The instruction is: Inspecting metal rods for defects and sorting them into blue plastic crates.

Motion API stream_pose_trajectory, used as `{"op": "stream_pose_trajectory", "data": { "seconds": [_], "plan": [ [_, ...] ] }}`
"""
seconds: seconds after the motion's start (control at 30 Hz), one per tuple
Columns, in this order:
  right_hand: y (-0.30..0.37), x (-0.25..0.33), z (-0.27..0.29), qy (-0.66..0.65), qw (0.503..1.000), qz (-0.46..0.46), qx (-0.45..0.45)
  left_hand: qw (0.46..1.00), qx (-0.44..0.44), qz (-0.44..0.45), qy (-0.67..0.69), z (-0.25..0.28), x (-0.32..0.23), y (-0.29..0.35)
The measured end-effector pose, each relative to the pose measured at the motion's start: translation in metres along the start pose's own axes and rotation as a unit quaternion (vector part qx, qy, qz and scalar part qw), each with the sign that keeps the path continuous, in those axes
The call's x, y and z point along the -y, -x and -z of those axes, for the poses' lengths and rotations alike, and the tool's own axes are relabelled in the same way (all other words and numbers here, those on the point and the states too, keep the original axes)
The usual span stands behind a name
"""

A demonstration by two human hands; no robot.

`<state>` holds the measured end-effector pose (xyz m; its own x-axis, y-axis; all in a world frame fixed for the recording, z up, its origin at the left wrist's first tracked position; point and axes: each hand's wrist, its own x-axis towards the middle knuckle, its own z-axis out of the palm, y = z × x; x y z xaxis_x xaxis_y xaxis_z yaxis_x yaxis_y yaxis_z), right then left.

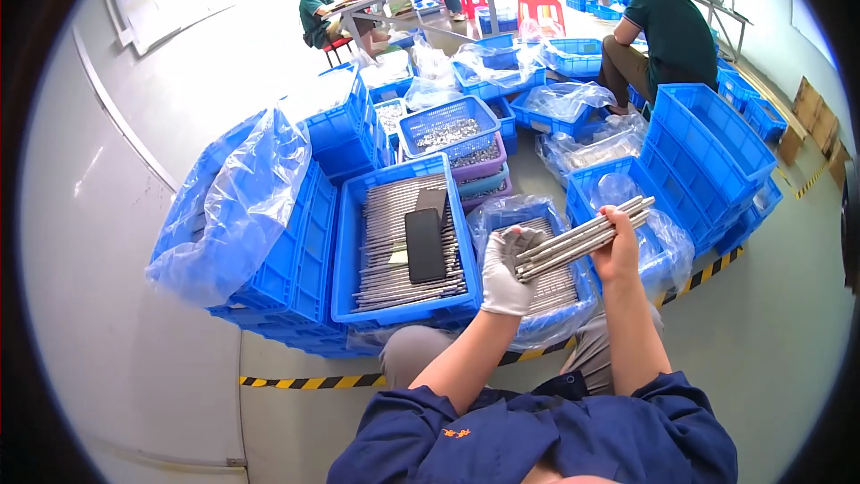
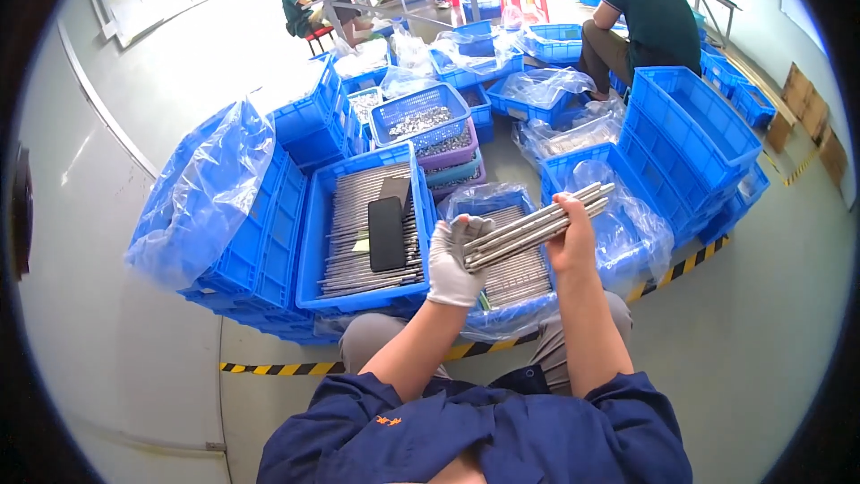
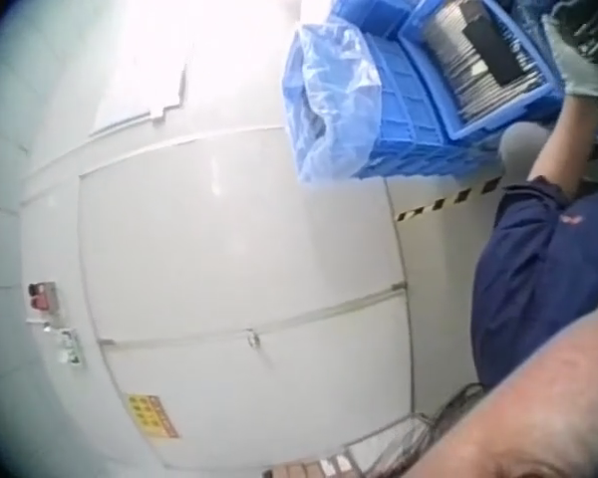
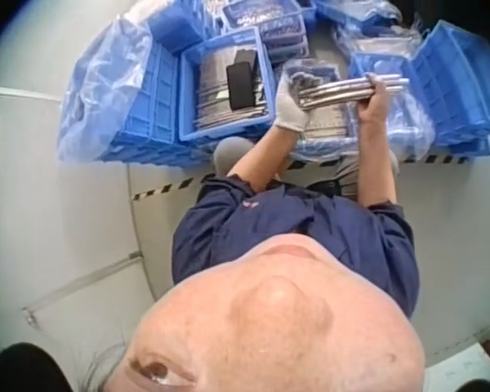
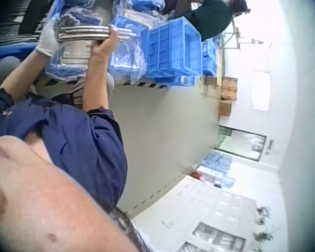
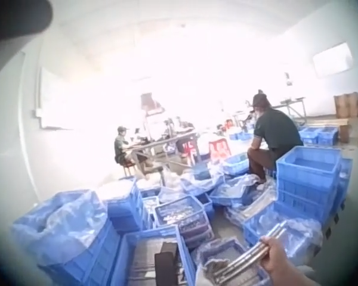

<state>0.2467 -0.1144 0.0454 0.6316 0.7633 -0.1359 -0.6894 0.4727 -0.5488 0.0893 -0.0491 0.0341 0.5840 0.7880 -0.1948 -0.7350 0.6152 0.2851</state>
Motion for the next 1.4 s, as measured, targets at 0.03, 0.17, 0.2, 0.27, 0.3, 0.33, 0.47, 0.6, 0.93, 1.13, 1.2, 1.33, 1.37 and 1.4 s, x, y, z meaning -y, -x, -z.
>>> {"op": "stream_pose_trajectory", "data": {
  "seconds": [0.03,0.17,0.2,0.27,0.3,0.33,0.47,0.6,0.93,1.13,1.2,1.33,1.37,1.4],
  "plan": [
    [0.004,-0.009,-0.008,0.031,0.999,0.012,0.017,1.0,-0.008,-0.007,-0.004,0.004,0.002,-0.001],
    [0.009,-0.043,-0.036,0.115,0.992,0.021,0.052,0.992,-0.063,0.072,-0.083,0.013,-0.008,-0.009],
    [0.004,-0.044,-0.04,0.132,0.99,-0.006,0.047,0.988,-0.035,0.128,-0.08,0.015,-0.014,-0.008],
    [-0.006,-0.041,-0.042,0.164,0.974,-0.076,0.135,0.969,0.023,0.236,-0.074,0.017,-0.028,-0.007],
    [-0.011,-0.041,-0.041,0.179,0.966,-0.101,0.156,0.949,0.103,0.291,-0.064,0.019,-0.034,-0.004],
    [-0.016,-0.041,-0.039,0.178,0.949,-0.149,0.212,0.931,0.129,0.328,-0.091,0.02,-0.038,-0.004],
    [-0.028,-0.058,-0.023,0.208,0.869,-0.237,0.381,0.86,0.25,0.402,-0.191,0.023,-0.031,0.004],
    [-0.038,-0.066,-0.005,0.236,0.897,-0.274,0.253,0.843,0.136,0.244,-0.459,0.022,-0.033,0.001],
    [-0.07,-0.058,0.011,0.282,0.917,-0.267,0.09,0.825,0.054,0.085,-0.556,0.037,-0.069,-0.028],
    [-0.047,-0.059,-0.003,0.658,0.649,0.101,0.367,0.836,0.064,0.052,-0.543,0.033,-0.077,-0.024],
    [-0.048,-0.056,-0.01,0.608,0.724,0.057,0.32,0.849,0.085,0.035,-0.519,0.032,-0.076,-0.024],
    [-0.061,-0.043,-0.015,0.447,0.869,0.05,0.206,0.843,0.08,0.058,-0.529,0.031,-0.077,-0.023],
    [-0.064,-0.04,-0.014,0.37,0.903,0.047,0.214,0.846,0.082,0.066,-0.522,0.032,-0.076,-0.022],
    [-0.067,-0.035,-0.012,0.299,0.93,0.04,0.211,0.847,0.075,0.076,-0.52,0.032,-0.075,-0.022]
  ]
}}
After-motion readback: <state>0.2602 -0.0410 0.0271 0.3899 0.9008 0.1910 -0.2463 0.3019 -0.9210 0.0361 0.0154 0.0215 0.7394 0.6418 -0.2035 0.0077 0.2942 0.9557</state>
